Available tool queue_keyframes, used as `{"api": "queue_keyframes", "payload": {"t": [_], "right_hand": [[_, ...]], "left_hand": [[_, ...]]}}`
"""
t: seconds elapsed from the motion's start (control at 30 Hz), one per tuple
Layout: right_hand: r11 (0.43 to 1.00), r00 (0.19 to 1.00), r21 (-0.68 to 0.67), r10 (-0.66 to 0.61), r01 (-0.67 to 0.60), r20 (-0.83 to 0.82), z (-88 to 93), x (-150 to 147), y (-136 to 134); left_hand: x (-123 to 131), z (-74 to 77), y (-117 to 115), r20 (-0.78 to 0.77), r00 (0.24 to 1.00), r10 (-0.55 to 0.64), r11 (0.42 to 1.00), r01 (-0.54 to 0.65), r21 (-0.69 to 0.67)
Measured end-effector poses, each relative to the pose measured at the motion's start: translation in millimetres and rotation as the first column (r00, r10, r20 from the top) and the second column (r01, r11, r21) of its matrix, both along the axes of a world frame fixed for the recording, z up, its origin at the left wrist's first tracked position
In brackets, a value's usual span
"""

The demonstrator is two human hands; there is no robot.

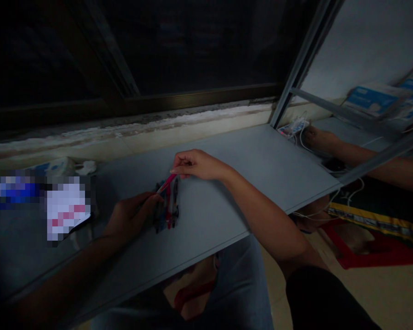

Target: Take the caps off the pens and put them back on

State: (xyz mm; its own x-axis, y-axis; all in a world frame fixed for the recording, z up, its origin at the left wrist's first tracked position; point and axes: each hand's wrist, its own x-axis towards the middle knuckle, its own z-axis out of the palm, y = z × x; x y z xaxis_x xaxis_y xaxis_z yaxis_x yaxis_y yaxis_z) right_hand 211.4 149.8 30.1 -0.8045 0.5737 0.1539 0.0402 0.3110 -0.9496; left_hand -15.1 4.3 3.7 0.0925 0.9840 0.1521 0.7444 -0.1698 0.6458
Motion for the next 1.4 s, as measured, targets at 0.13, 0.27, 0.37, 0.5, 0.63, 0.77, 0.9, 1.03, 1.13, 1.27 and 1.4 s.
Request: {"api": "queue_keyframes", "payload": {"t": [0.13, 0.27, 0.37, 0.5, 0.63, 0.77, 0.9, 1.03, 1.13, 1.27, 1.4], "right_hand": [[0.988, 0.986, 0.126, -0.105, 0.089, 0.130, 0.6, -3, -7], [0.983, 0.972, 0.137, -0.144, 0.119, 0.184, 4.7, -5, -13], [0.993, 0.975, 0.065, -0.106, 0.095, 0.195, 7.0, -4, -13], [0.995, 0.981, -0.051, -0.072, 0.083, 0.180, 6.0, -5, -12], [0.982, 0.989, -0.143, -0.108, 0.122, 0.101, 3.3, -10, -14], [0.989, 0.994, -0.134, -0.054, 0.066, 0.091, 3.5, -12, -18], [0.992, 0.994, -0.127, 0.001, 0.014, 0.113, 6.1, -14, -24], [0.992, 0.985, -0.128, 0.041, -0.020, 0.166, 6.7, -16, -28], [0.991, 0.981, -0.122, 0.078, -0.057, 0.176, 6.6, -18, -29], [0.989, 0.958, -0.098, 0.136, -0.115, 0.251, 8.4, -18, -30], [0.964, 0.906, -0.145, 0.260, -0.224, 0.333, 10.4, -16, -32]], "left_hand": [[-3, -3.8, -1, -0.104, 0.994, 0.044, 0.997, -0.036, 0.075], [-4, -7.2, -3, -0.217, 0.974, 0.064, 0.975, -0.016, 0.220], [-4, -8.2, -5, -0.277, 0.960, 0.041, 0.941, 0.056, 0.334], [-2, -6.4, -10, -0.250, 0.968, 0.033, 0.881, 0.090, 0.464], [3, -3.2, -16, -0.205, 0.940, -0.274, 0.841, 0.337, 0.423], [9, -4.9, -14, -0.133, 0.859, -0.495, 0.772, 0.504, 0.386], [8, -5.9, -13, -0.114, 0.830, -0.546, 0.752, 0.545, 0.371], [8, -2.0, -16, -0.144, 0.812, -0.565, 0.724, 0.572, 0.386], [11, -0.8, -19, -0.172, 0.820, -0.546, 0.712, 0.563, 0.420], [12, -3.0, -19, -0.209, 0.830, -0.518, 0.691, 0.549, 0.469], [14, -2.9, -17, -0.207, 0.840, -0.501, 0.687, 0.532, 0.495]]}}
